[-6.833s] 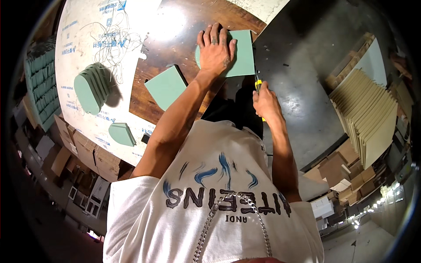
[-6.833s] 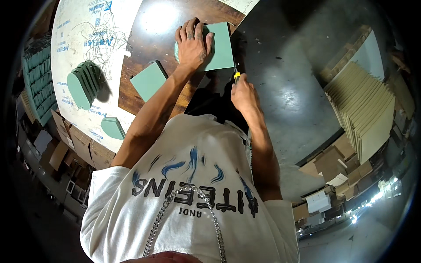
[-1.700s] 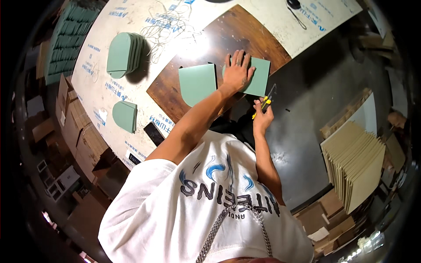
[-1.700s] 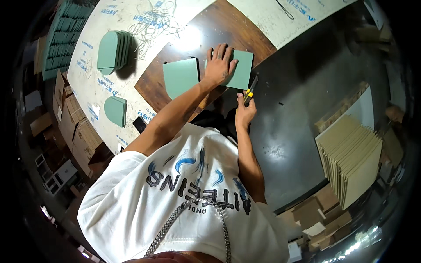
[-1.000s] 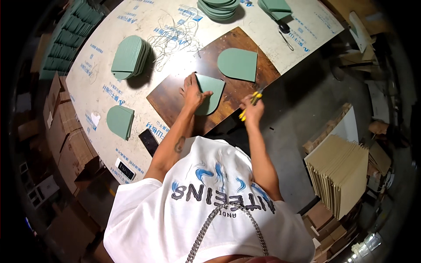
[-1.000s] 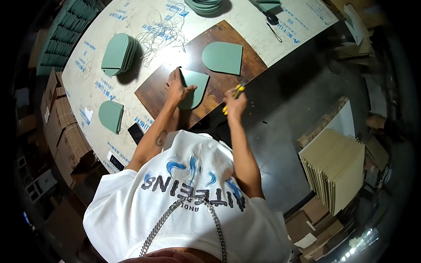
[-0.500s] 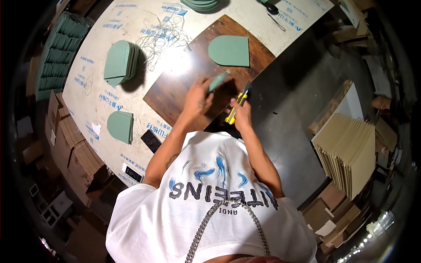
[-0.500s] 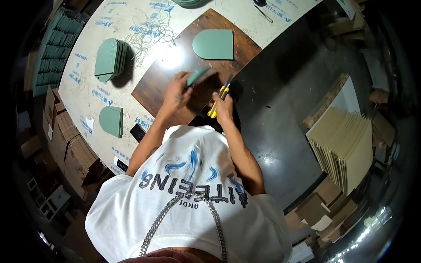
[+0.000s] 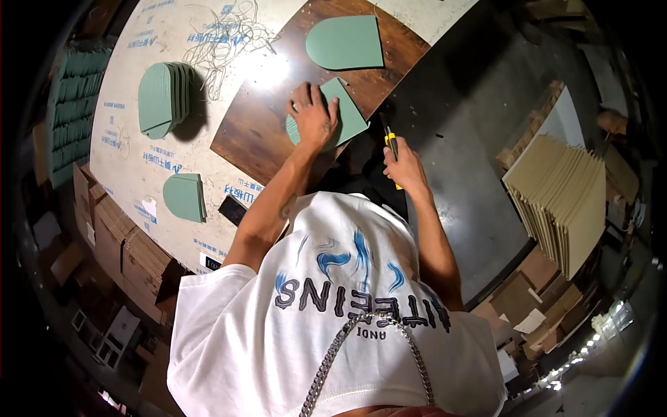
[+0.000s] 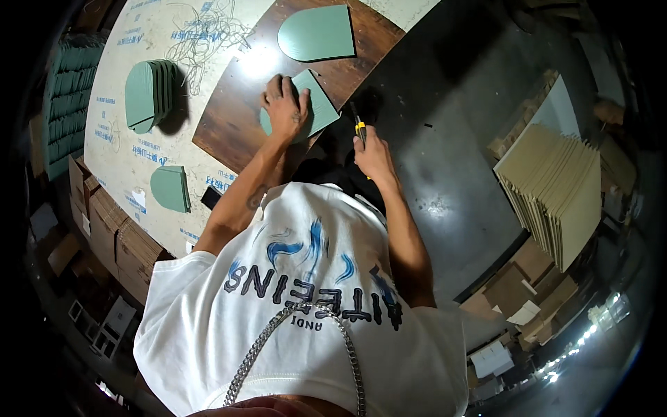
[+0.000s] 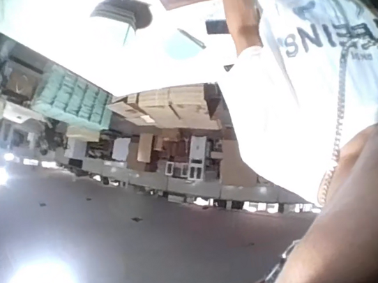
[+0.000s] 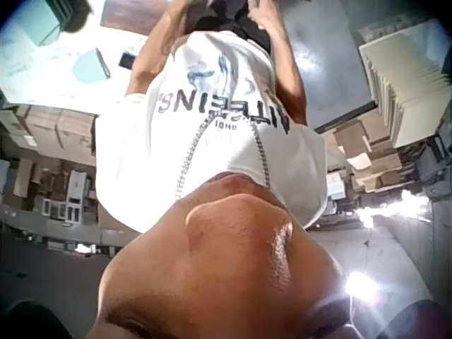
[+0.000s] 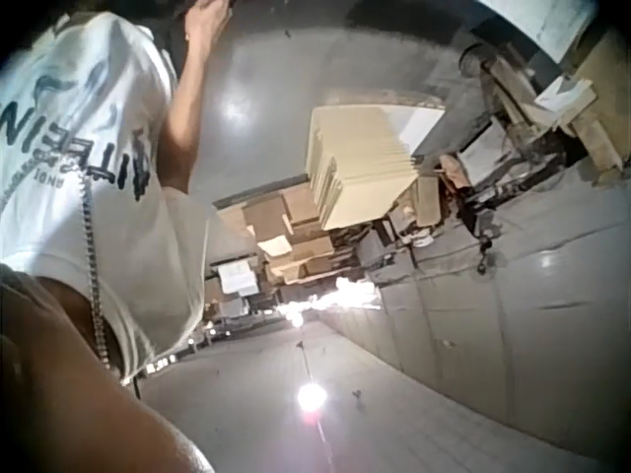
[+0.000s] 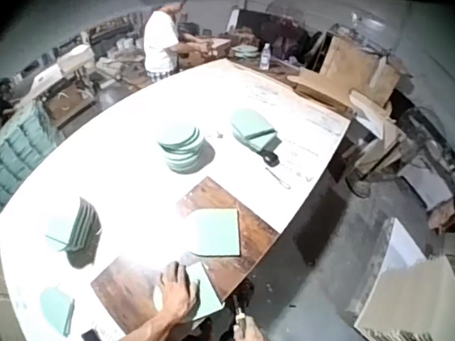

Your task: Using a utility knife to trim excess material from green curved foam components.

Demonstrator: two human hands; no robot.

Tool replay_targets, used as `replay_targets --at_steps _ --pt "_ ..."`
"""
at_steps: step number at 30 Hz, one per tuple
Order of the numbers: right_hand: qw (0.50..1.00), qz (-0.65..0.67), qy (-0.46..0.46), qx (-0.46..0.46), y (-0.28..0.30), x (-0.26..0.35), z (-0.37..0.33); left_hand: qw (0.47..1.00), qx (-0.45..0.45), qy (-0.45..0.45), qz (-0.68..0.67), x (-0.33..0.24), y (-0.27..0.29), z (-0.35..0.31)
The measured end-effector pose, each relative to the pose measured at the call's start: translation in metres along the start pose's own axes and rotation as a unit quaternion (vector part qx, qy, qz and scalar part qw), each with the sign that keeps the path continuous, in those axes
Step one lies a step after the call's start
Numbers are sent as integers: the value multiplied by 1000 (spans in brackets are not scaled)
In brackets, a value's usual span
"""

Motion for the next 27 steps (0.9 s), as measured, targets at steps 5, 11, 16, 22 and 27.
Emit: replay_targets --at_steps 5,11,16,22,27 --pt "993 -95 -18 63 4 19 -2 989 95 -116 -13 -15 -15 -14" --pt "973 -89 -103 184 8 59 -18 990 85 -108 17 -18 -13 -12" --pt "967 -147 -80 191 -10 42 -15 991 90 -97 15 -13 -17 -12" --pt "969 -195 -35 145 -25 22 -15 990 100 -92 20 -12 -18 -12" --pt "969 -216 -33 116 -33 21 -9 989 105 -100 20 -16 -18 -11"
Point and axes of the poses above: each hand's wrist, its own z-axis towards the middle knuckle, its own y-axis out of the back of the hand, x = y × z, the point moved 6 cm from there along z, towards the middle knuckle, and after that the axes turned 6 degrees about -z, right-handed, at the moved point
